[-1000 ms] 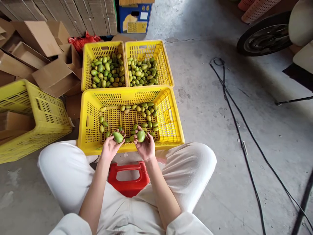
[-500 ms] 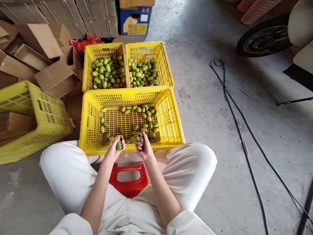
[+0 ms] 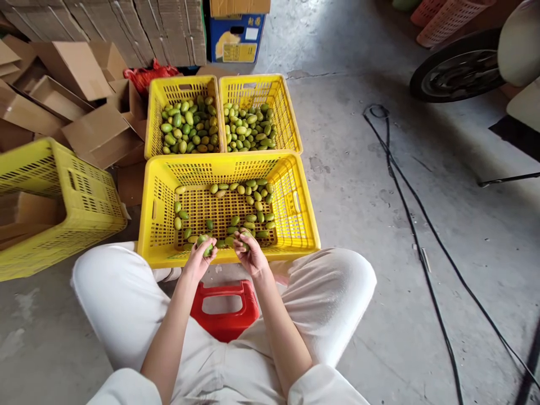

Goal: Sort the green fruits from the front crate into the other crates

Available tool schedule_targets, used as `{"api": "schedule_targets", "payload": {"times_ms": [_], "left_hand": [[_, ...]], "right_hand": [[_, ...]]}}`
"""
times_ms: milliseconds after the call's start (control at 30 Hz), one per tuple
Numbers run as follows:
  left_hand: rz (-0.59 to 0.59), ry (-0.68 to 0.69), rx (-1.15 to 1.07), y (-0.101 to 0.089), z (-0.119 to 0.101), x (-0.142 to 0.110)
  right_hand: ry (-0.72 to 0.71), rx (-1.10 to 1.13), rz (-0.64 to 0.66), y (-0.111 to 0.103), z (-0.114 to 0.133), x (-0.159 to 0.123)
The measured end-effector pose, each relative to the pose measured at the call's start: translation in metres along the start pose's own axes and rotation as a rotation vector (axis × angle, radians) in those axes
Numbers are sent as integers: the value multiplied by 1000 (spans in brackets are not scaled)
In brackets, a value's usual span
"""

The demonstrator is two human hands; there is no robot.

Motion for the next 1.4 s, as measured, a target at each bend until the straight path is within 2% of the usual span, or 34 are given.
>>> {"api": "schedule_targets", "payload": {"times_ms": [100,200,300,433,533,700,900,1100,1300,1400], "left_hand": [[-24,29,8,-3,-7,-1],[31,9,-45,5,-12,-4],[79,-41,-104,13,-12,-8],[-17,2,-68,3,-14,-3],[-68,60,-31,-5,-17,-1],[97,68,-67,10,-20,-8],[31,52,-174,6,-23,-6],[49,94,-58,5,-21,-5],[121,68,26,12,-16,-5],[98,66,83,10,-13,-2]], "right_hand": [[61,-104,87,9,-7,-4],[-16,-145,103,14,1,-6],[-74,-71,112,19,11,-9],[-123,-76,139,24,18,-12],[-90,-100,106,19,11,-10],[27,-54,48,9,-7,-5],[-30,-87,58,14,2,-8],[-104,-11,176,33,9,-16],[-38,54,80,10,-5,-3],[29,11,76,5,-14,2]]}}
Point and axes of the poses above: each hand's wrist, its own x-axis towards the middle knuckle, its own y-axis out of the palm, z = x × y, the point moved 10 cm from there along x, towards the middle knuckle, and after that the axes turned 6 degrees about -z, right-handed, at the moved point
